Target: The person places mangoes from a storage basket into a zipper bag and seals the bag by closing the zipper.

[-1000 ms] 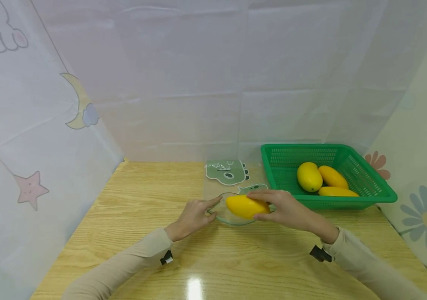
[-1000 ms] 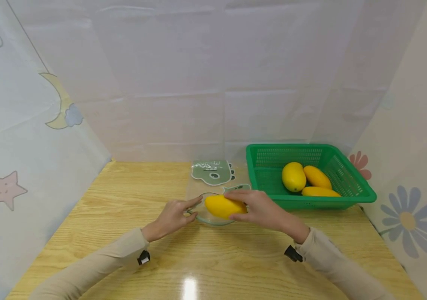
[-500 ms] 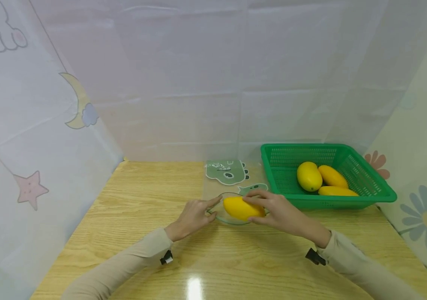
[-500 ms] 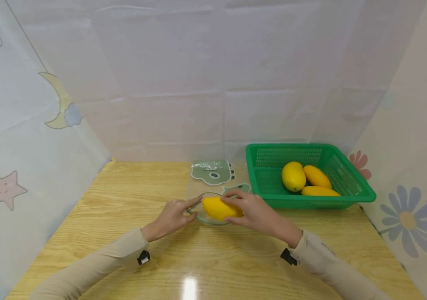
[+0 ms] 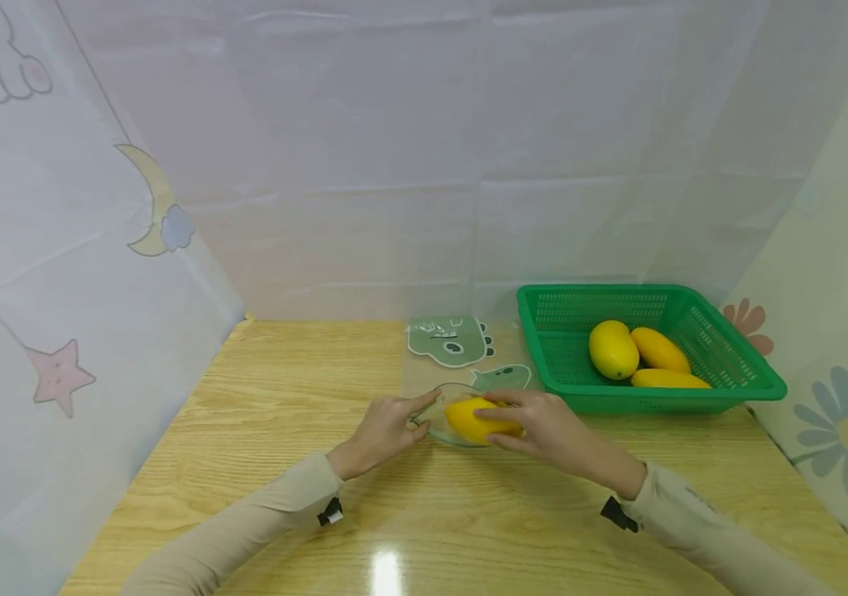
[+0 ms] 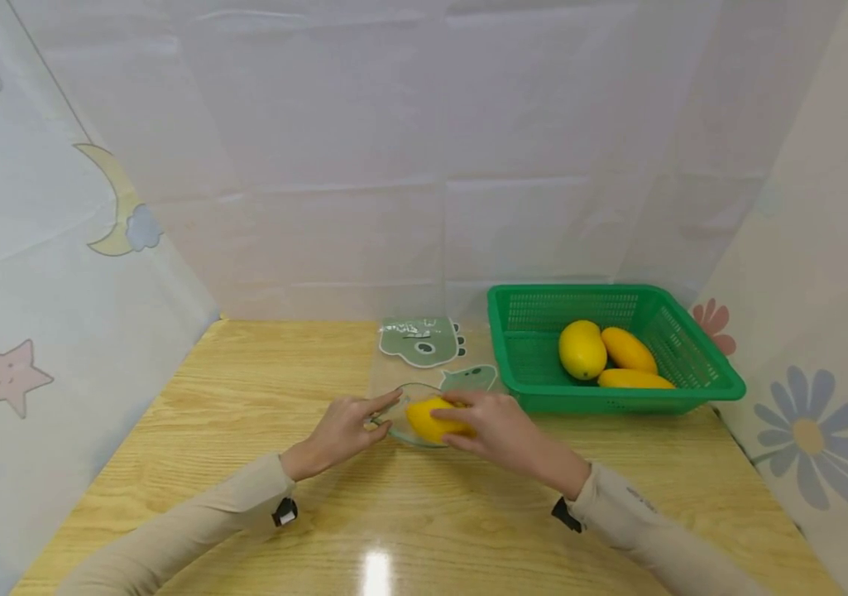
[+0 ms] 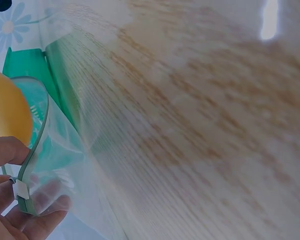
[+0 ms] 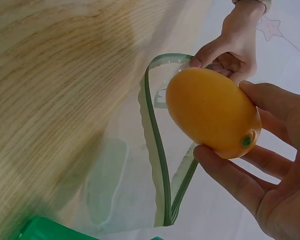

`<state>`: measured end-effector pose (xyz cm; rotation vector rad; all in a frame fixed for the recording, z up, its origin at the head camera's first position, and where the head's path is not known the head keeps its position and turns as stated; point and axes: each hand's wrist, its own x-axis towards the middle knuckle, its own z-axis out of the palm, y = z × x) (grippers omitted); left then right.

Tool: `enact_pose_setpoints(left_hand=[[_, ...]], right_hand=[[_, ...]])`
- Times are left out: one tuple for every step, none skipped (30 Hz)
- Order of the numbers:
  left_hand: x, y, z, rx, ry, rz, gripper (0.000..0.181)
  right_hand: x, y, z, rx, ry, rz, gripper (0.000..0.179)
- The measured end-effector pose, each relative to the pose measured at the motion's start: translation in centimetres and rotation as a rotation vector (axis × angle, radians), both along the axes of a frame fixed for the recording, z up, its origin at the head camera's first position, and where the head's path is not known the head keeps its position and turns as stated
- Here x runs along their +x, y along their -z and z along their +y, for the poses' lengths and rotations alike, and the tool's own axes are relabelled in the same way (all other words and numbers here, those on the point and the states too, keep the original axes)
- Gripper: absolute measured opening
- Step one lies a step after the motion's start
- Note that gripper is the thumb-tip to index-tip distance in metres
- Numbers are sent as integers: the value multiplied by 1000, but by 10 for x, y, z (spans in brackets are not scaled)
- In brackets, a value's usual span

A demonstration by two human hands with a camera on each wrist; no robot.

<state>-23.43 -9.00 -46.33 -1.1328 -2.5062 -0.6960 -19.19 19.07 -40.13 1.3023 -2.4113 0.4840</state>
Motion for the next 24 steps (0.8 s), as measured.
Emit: enact_pose_setpoints(left_hand=[[0,0,0,-2,-1,2,52],[0,0,0,-3,-1,2,52],[0,0,0,-5,-1,3,52],[0,0,0,-7,-1,4,52],[0,0,0,-10,-2,6,52],[0,0,0,-12,-2,6,51],[0,0,0,-13,-2,7,52],[0,0,0,-13,-1,7,52],[0,0,0,-13,-1,8,52],[0,-1,0,-9,1,9,52],[0,-1,0,-8,2,11,52],[1,-1,0,-5,2,14,52],[1,-1,-1,-2,4,18,52],[1,0,-1,-1,3,20,52],[1,-1,0,-2,2,21,52],[1,-1,0,-5,1,22,52],[1,-1,0,-7,-1,20,53],[2,-1,0,-6,-2,20,53],[2,0,1,-8,-3,17,53],[2,0,1,-11,-4,14,53],[2,0,1,-16,-4,11,53],[3,0,2,-16,-3,10,53],[3,0,2,-18,-2,10,53],[3,1,2,-24,-3,13,53]], right_hand=[[0,0,-1,4,-5,8,35],[0,1,-2,7,-8,14,35],[0,2,-2,9,-14,19,34],[0,2,-3,9,-19,26,34],[0,3,-4,10,-22,36,34],[0,3,-4,10,-26,45,33],[0,4,-5,9,-30,53,33],[0,4,-6,7,-32,62,33],[1,5,-6,4,-33,68,33],[1,5,-7,2,-32,75,33],[1,5,-7,0,-30,81,32],[1,6,-8,-2,-28,83,32],[0,6,-8,-3,-27,85,32],[0,7,-9,-6,-27,87,31],[0,7,-9,-7,-27,87,31],[0,8,-9,-5,-27,87,31],[-1,8,-9,-5,-26,85,30],[-1,9,-9,-2,-28,86,29],[-1,10,-9,-2,-32,88,29],[-1,11,-10,-1,-34,89,28],[-2,12,-9,3,-36,91,27],[-2,13,-9,7,-38,94,26],[-2,14,-9,6,-40,97,26],[-2,14,-9,8,-42,100,26]])
